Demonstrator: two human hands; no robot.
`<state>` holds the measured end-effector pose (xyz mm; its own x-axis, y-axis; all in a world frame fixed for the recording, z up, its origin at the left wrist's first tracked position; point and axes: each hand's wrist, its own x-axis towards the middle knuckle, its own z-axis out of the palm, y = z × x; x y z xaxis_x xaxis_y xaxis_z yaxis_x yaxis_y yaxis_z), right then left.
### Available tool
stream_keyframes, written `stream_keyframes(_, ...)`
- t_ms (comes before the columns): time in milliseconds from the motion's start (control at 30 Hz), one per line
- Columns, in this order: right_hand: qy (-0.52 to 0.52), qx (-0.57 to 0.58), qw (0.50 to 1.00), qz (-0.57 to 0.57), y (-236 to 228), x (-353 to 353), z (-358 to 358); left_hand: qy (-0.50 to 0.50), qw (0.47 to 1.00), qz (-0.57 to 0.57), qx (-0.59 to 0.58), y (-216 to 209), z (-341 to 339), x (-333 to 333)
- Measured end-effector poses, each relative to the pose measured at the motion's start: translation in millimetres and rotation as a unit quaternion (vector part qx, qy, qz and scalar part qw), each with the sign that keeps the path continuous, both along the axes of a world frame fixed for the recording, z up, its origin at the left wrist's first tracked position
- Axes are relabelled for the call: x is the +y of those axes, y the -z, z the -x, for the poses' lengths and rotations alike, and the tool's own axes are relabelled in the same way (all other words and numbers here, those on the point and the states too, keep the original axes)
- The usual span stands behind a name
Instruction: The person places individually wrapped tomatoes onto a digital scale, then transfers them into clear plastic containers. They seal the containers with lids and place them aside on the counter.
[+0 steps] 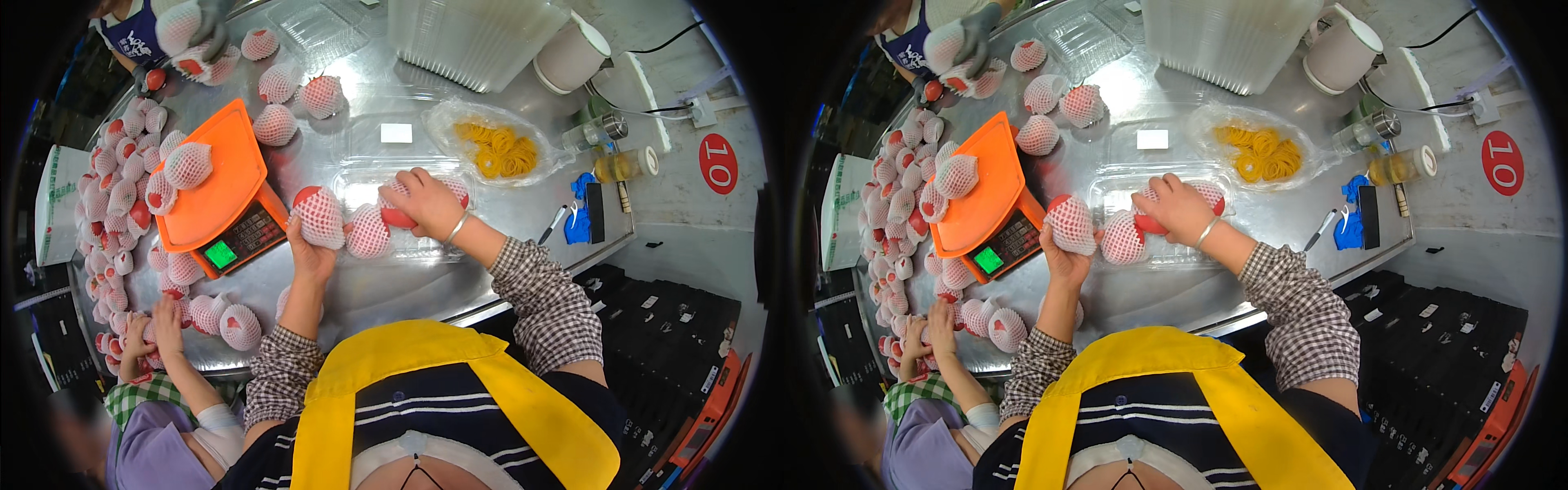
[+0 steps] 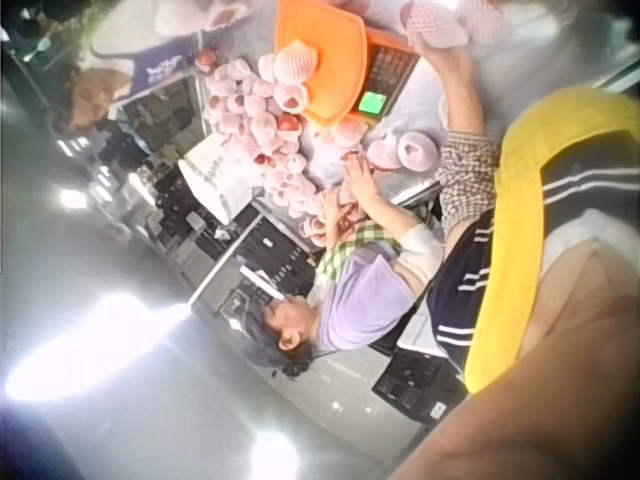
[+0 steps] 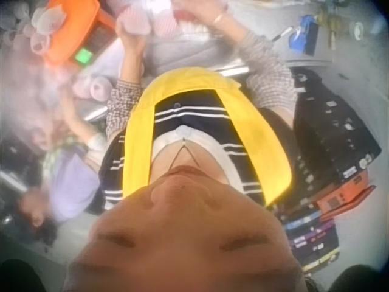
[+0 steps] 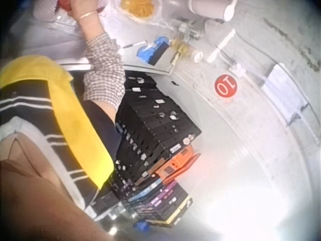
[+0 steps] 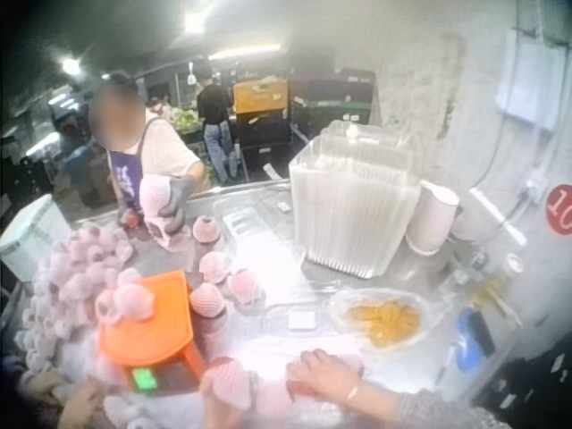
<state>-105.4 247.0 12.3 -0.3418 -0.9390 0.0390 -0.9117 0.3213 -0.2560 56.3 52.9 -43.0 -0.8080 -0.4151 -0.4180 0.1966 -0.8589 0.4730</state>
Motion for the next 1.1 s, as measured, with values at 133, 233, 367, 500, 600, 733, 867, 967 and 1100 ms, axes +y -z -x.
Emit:
stream_keyframes(133,0.031,0.070,0.989,0.128,11,4,-13,-0.009,0.999,0.034,-0.020,-3,0,3)
stream_keyframes(233,0.052,0.137,0.965,0.219,52,-2,-18,0.008,0.999,0.046,-0.006,-2,2,4)
stream_keyframes(367,0.045,0.118,0.979,0.161,34,4,-25,0.006,0.997,0.082,-0.013,-16,5,9)
stream_keyframes(500,0.130,0.022,0.986,0.099,3,42,-5,0.002,0.998,0.064,-0.002,-10,0,7)
stream_keyframes(600,0.179,0.037,0.982,0.047,16,61,3,0.018,0.998,0.064,0.013,-3,2,2)
stream_keyframes(733,0.190,0.099,0.977,0.017,28,62,6,0.024,0.997,0.078,-0.012,-4,1,4)
stream_keyframes(867,0.201,0.072,0.973,0.087,31,66,13,0.076,0.989,0.124,0.004,-9,-3,8)
stream_keyframes(967,0.210,0.015,0.974,0.086,23,68,18,0.117,0.977,0.177,-0.005,-19,2,24)
stream_keyframes(1100,0.207,0.053,0.970,0.114,24,69,13,0.233,0.899,0.359,-0.091,-36,26,61)
